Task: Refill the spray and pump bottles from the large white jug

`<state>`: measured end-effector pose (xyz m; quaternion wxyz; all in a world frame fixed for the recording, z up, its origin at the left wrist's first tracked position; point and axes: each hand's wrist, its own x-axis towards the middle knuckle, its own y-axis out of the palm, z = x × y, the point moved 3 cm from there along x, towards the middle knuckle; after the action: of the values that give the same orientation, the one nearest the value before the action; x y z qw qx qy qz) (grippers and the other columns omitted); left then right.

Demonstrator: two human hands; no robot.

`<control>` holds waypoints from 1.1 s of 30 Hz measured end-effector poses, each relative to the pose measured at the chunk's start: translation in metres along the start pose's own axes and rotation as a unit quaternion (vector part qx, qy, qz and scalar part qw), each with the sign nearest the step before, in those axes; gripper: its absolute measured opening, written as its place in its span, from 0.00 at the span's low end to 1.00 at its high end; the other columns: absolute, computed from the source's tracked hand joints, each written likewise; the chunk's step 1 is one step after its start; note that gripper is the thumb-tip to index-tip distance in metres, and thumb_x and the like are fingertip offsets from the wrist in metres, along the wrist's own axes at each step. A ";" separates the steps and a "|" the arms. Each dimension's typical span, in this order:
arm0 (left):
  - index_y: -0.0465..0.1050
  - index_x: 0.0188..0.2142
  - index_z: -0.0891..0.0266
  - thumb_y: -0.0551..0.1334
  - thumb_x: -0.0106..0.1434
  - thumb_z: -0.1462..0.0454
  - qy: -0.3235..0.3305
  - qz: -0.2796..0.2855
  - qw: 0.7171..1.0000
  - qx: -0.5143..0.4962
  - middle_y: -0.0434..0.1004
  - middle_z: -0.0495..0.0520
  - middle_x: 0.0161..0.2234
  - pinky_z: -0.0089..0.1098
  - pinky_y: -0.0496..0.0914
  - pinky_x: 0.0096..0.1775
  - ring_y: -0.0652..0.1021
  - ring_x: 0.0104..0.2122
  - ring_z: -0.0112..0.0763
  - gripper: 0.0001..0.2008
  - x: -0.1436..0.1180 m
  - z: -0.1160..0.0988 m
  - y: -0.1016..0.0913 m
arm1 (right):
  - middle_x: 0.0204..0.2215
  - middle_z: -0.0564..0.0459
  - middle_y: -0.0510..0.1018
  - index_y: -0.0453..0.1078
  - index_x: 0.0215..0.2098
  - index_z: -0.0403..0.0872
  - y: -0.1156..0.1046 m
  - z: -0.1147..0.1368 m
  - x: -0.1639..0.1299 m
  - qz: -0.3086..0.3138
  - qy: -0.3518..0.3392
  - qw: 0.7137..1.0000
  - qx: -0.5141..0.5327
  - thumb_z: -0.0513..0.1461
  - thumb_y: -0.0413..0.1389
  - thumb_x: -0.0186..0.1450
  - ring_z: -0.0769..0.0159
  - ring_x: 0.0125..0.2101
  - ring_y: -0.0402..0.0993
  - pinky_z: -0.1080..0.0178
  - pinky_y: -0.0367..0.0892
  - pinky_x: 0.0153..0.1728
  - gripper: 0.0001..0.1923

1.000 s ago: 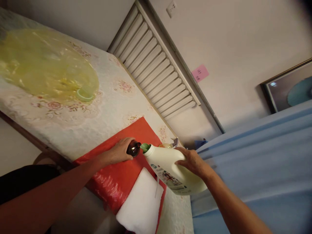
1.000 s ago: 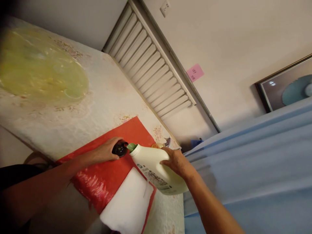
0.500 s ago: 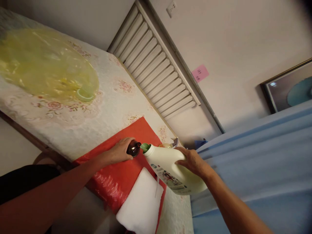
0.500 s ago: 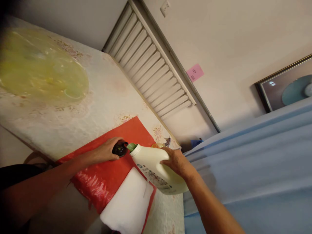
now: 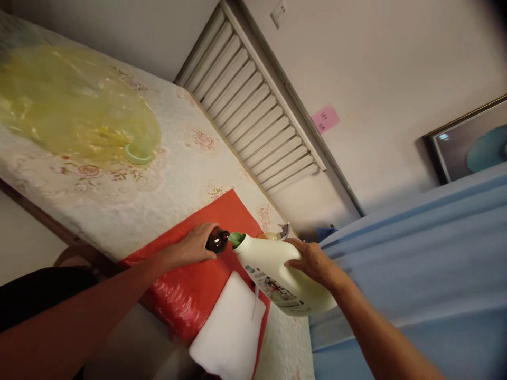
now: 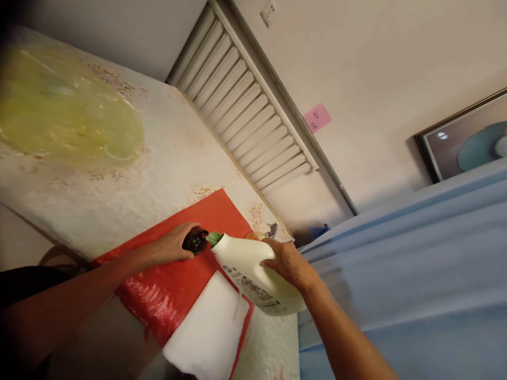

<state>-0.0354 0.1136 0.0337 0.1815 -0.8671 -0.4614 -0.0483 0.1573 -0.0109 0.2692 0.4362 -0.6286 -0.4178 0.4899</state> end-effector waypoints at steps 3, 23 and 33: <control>0.65 0.52 0.58 0.65 0.45 0.65 0.003 -0.003 1.000 -0.007 0.72 0.59 0.52 0.45 0.67 0.52 0.72 0.53 0.51 0.31 0.000 0.001 0.000 | 0.37 0.51 0.82 0.70 0.54 0.53 0.000 -0.001 0.000 -0.004 0.004 1.000 0.000 0.38 0.61 0.59 0.58 0.36 0.78 0.61 0.69 0.41 0.24; 0.63 0.54 0.57 0.65 0.44 0.65 -0.004 -0.004 1.000 -0.006 0.71 0.59 0.54 0.45 0.66 0.54 0.70 0.56 0.52 0.35 0.001 0.004 0.002 | 0.37 0.52 0.82 0.71 0.53 0.52 0.008 -0.007 0.000 -0.003 0.003 1.000 0.028 0.39 0.61 0.59 0.59 0.36 0.78 0.61 0.68 0.41 0.23; 0.56 0.59 0.62 0.67 0.41 0.67 -0.016 -0.003 1.000 0.019 0.66 0.66 0.59 0.47 0.64 0.57 0.67 0.59 0.55 0.44 0.000 0.011 0.006 | 0.45 0.50 0.80 0.72 0.52 0.50 0.038 -0.010 -0.009 -0.037 -0.024 0.987 0.158 0.40 0.60 0.58 0.55 0.46 0.75 0.57 0.68 0.49 0.22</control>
<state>-0.0319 0.1144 0.0220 0.1899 -0.8626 -0.4681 -0.0262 0.1693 -0.0316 0.2364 0.5378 -0.5242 -0.3687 0.5477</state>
